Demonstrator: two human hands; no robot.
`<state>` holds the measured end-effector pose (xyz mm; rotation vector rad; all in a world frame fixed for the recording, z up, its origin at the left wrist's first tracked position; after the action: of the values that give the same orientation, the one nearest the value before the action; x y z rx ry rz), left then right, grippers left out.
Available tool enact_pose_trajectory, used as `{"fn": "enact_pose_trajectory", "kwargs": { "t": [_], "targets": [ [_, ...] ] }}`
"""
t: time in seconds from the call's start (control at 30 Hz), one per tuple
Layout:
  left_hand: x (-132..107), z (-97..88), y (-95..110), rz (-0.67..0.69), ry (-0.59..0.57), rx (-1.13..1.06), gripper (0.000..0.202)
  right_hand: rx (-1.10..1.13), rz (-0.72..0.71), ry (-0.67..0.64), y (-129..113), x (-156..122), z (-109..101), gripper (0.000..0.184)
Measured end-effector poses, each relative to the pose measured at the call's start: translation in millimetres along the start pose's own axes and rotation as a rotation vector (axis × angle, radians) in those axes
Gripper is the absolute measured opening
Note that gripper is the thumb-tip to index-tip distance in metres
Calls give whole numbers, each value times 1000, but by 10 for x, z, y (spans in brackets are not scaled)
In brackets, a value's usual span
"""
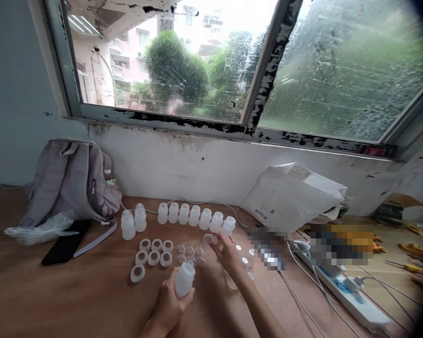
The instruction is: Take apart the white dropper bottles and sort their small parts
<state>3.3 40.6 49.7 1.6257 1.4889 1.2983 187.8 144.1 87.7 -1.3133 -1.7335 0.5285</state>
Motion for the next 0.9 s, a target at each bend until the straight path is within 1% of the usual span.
{"fn": "enact_pose_trajectory", "kwargs": {
  "t": [0.07, 0.1, 0.2, 0.3, 0.43, 0.6, 0.8, 0.9],
  "targets": [
    [4, -1, -10, -13, -10, 7, 26, 327, 69, 5, -71, -90, 2, 36],
    [5, -7, -14, -22, -8, 10, 29, 472, 124, -29, -82, -149, 50, 38],
    [9, -37, -19, -48, 19, 3, 38, 824, 287, -145, -75, -354, 267, 34],
    [16, -27, -4, -51, 4, -11, 37, 1046, 360, -157, -38, -493, 418, 32],
    [24, 10, 40, -33, -49, 10, 34, 1140, 385, -161, 0, -548, 506, 33],
    [34, 22, 106, -45, -117, 32, 25, 1199, 377, -197, -35, -557, 501, 29],
    [29, 39, 70, -67, -158, 14, 33, 1145, 353, -283, -157, -600, 509, 32],
    [16, 60, 29, -73, -173, 14, 35, 1137, 359, -295, -176, -621, 520, 33]
  ]
}}
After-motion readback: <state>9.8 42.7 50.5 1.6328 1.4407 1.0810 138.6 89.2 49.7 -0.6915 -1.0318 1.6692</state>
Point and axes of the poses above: each hand's wrist, its own x-axis towards the middle knuckle, its own z-axis out of the palm, y = z × x, the point moved 8 cm from there along x, towards the middle knuckle
